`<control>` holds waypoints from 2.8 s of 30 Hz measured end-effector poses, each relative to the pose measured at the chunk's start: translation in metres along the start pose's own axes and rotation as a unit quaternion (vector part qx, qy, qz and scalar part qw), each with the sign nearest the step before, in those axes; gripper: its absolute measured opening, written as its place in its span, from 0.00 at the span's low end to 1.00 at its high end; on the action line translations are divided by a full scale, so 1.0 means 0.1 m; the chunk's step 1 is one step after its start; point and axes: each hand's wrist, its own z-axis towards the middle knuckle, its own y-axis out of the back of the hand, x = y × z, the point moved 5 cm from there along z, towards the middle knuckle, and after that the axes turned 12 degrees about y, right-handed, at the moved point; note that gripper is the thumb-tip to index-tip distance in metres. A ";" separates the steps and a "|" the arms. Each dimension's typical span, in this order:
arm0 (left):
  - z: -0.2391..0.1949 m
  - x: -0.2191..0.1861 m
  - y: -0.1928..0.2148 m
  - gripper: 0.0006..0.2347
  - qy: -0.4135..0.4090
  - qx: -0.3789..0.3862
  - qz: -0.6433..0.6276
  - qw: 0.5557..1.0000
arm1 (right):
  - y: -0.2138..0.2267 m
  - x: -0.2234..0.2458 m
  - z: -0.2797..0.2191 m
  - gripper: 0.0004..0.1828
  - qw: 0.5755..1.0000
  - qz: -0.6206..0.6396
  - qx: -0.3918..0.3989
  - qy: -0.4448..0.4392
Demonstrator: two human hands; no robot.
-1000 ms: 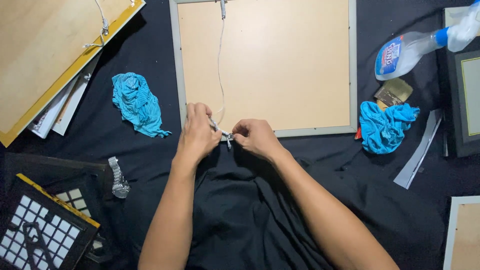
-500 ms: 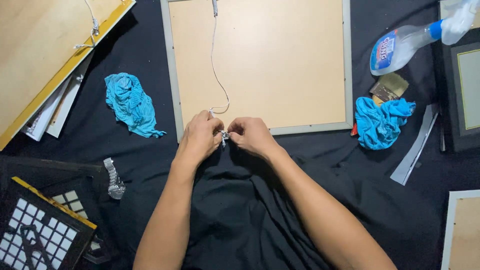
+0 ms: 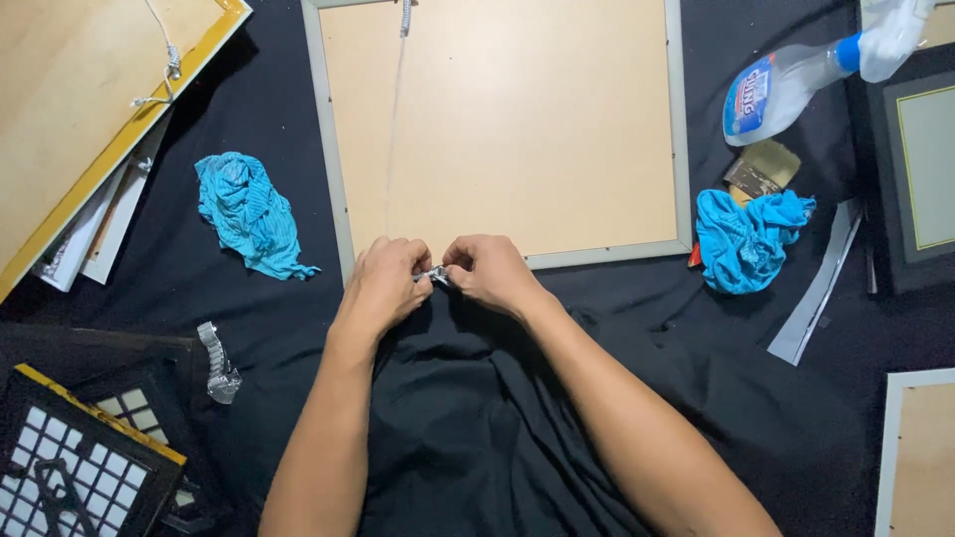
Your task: Attaching a metal hanging wire to the back of a picture frame by threading it through eyelets and twisting the ends.
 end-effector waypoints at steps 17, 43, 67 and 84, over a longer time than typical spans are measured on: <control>-0.17 -0.07 0.27 0.10 0.091 0.080 -0.116 0.986 | 0.00 0.16 -0.03 0.10 0.999 -0.039 0.022 0.018; -0.07 -0.06 0.23 0.08 0.019 0.043 -0.198 0.979 | 0.12 0.01 0.00 0.03 0.998 -0.022 0.022 -0.056; -0.20 -0.33 0.26 0.11 0.046 0.063 -0.115 0.990 | 0.13 0.05 -0.01 0.06 0.998 -0.014 0.038 -0.038; -0.25 -0.28 0.38 0.10 0.077 0.066 -0.164 0.981 | 0.09 0.05 -0.01 0.07 0.999 -0.027 0.044 -0.012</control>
